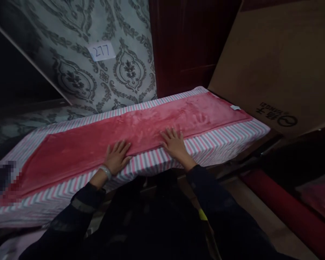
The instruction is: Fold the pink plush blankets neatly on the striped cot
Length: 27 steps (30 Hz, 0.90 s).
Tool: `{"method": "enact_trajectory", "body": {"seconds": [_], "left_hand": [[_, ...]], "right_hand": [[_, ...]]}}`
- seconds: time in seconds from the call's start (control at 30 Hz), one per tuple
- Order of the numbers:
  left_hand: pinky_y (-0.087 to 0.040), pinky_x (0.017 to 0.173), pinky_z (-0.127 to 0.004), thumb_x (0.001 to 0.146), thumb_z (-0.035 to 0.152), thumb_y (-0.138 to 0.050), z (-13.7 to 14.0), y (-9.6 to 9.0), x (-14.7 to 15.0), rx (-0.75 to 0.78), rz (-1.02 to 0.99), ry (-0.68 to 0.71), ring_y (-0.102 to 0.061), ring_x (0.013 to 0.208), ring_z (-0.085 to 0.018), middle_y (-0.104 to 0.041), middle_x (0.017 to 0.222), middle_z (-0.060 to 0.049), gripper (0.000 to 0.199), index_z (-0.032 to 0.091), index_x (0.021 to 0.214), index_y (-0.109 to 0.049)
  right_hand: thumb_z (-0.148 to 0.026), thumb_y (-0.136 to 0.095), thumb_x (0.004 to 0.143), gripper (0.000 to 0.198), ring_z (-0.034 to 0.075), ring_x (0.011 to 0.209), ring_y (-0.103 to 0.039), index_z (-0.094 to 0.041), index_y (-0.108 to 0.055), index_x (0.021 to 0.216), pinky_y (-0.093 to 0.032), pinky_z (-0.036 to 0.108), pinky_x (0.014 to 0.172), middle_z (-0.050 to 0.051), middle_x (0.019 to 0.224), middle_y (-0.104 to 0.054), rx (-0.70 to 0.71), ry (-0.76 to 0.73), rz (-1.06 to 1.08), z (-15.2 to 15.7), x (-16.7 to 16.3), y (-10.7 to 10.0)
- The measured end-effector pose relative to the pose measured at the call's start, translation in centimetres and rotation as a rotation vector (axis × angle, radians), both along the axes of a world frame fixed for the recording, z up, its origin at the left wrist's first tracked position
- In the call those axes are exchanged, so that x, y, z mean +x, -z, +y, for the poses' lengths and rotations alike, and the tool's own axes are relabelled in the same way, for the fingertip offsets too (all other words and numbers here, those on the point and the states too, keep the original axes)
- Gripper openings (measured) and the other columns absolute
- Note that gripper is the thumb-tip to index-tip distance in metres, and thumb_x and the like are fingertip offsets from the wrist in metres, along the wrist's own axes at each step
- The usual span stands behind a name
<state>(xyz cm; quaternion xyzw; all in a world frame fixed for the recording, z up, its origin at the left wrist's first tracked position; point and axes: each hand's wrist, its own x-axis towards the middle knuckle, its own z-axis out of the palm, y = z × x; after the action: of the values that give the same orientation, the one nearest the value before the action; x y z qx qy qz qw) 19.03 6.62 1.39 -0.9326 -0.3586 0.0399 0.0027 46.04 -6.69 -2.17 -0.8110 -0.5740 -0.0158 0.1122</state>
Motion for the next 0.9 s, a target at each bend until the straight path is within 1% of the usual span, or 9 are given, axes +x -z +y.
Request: {"method": "enact_trajectory", "body": {"seconds": [0.07, 0.17, 0.3, 0.4, 0.5, 0.57, 0.67, 0.77, 0.9], "left_hand": [[-0.012, 0.122, -0.066, 0.099, 0.048, -0.041, -0.3, 0.5, -2.7, 0.030, 0.007, -0.093, -0.015, 0.156, -0.036, -0.023, 0.168, -0.010, 0.066, 0.023, 0.160, -0.031], [-0.015, 0.123, -0.062, 0.100, 0.042, -0.038, -0.5, 1.4, -4.9, 0.052, -0.033, -0.129, -0.020, 0.155, -0.035, -0.026, 0.167, -0.010, 0.063, 0.021, 0.159, -0.032], [-0.016, 0.123, -0.060, 0.099, 0.040, -0.037, -0.8, 2.3, -5.2, 0.074, -0.109, -0.126, -0.025, 0.153, -0.033, -0.031, 0.166, -0.009, 0.062, 0.022, 0.158, -0.035], [-0.014, 0.124, -0.060, 0.099, 0.041, -0.037, -0.9, 2.5, -5.2, 0.064, -0.132, -0.120, -0.024, 0.154, -0.032, -0.029, 0.166, -0.009, 0.062, 0.023, 0.158, -0.035], [-0.008, 0.123, -0.065, 0.099, 0.043, -0.038, -0.8, 2.3, -6.6, 0.076, -0.138, -0.197, -0.019, 0.155, -0.032, -0.026, 0.167, -0.008, 0.063, 0.025, 0.159, -0.034], [-0.006, 0.122, -0.068, 0.099, 0.045, -0.038, -0.5, 2.3, -8.5, 0.097, -0.137, -0.310, -0.017, 0.156, -0.033, -0.025, 0.168, -0.010, 0.064, 0.024, 0.159, -0.033], [-0.008, 0.121, -0.069, 0.099, 0.047, -0.036, 0.1, 2.2, -12.6, 0.125, -0.126, -0.472, -0.017, 0.155, -0.036, -0.026, 0.167, -0.013, 0.065, 0.021, 0.158, -0.034], [-0.010, 0.121, -0.069, 0.098, 0.048, -0.036, 0.4, 2.3, -16.8, 0.150, -0.119, -0.561, -0.020, 0.154, -0.036, -0.028, 0.166, -0.014, 0.065, 0.020, 0.157, -0.038], [-0.010, 0.121, -0.068, 0.099, 0.047, -0.036, 1.0, 2.3, -21.3, 0.172, -0.135, -0.647, -0.022, 0.155, -0.034, -0.030, 0.165, -0.012, 0.063, 0.022, 0.156, -0.040]], "right_hand": [[-0.052, -0.031, 0.104, 0.059, 0.033, 0.154, -0.016, -0.031, -0.035, 0.159, -0.015, 0.061, 0.121, 0.003, 0.167, -0.026, -0.032, 0.016, -0.001, 0.1, -0.6, 0.7], [-0.051, -0.033, 0.103, 0.060, 0.033, 0.154, -0.019, -0.029, -0.035, 0.159, -0.016, 0.060, 0.122, 0.004, 0.167, -0.027, -0.033, 0.031, -0.025, 0.0, -0.5, 1.4], [-0.049, -0.033, 0.103, 0.059, 0.033, 0.153, -0.021, -0.028, -0.037, 0.158, -0.020, 0.061, 0.120, 0.004, 0.166, -0.028, -0.032, 0.019, -0.055, -0.2, -0.3, 1.6], [-0.049, -0.030, 0.104, 0.058, 0.032, 0.153, -0.022, -0.028, -0.038, 0.157, -0.021, 0.060, 0.120, 0.004, 0.166, -0.028, -0.030, 0.023, -0.065, -0.3, -0.3, 1.8], [-0.048, -0.027, 0.104, 0.058, 0.031, 0.153, -0.023, -0.028, -0.039, 0.157, -0.022, 0.059, 0.120, 0.003, 0.166, -0.029, -0.023, 0.034, -0.072, -0.2, -0.2, 2.0], [-0.048, -0.025, 0.104, 0.058, 0.030, 0.153, -0.023, -0.029, -0.040, 0.156, -0.023, 0.059, 0.120, 0.003, 0.166, -0.029, -0.019, 0.032, -0.079, -0.2, 0.0, 2.2], [-0.048, -0.022, 0.103, 0.060, 0.030, 0.152, -0.026, -0.028, -0.041, 0.156, -0.025, 0.059, 0.119, 0.004, 0.165, -0.032, -0.007, 0.017, -0.090, -0.4, 0.2, 2.6], [-0.048, -0.020, 0.099, 0.064, 0.032, 0.150, -0.030, -0.026, -0.043, 0.155, -0.028, 0.061, 0.116, 0.006, 0.162, -0.037, 0.035, -0.005, -0.101, -0.7, 0.7, 3.7], [-0.050, -0.015, 0.095, 0.070, 0.035, 0.146, -0.036, -0.030, -0.043, 0.155, -0.035, 0.063, 0.108, 0.010, 0.159, -0.041, 0.131, -0.039, -0.136, -0.4, 2.0, 6.0]]}}
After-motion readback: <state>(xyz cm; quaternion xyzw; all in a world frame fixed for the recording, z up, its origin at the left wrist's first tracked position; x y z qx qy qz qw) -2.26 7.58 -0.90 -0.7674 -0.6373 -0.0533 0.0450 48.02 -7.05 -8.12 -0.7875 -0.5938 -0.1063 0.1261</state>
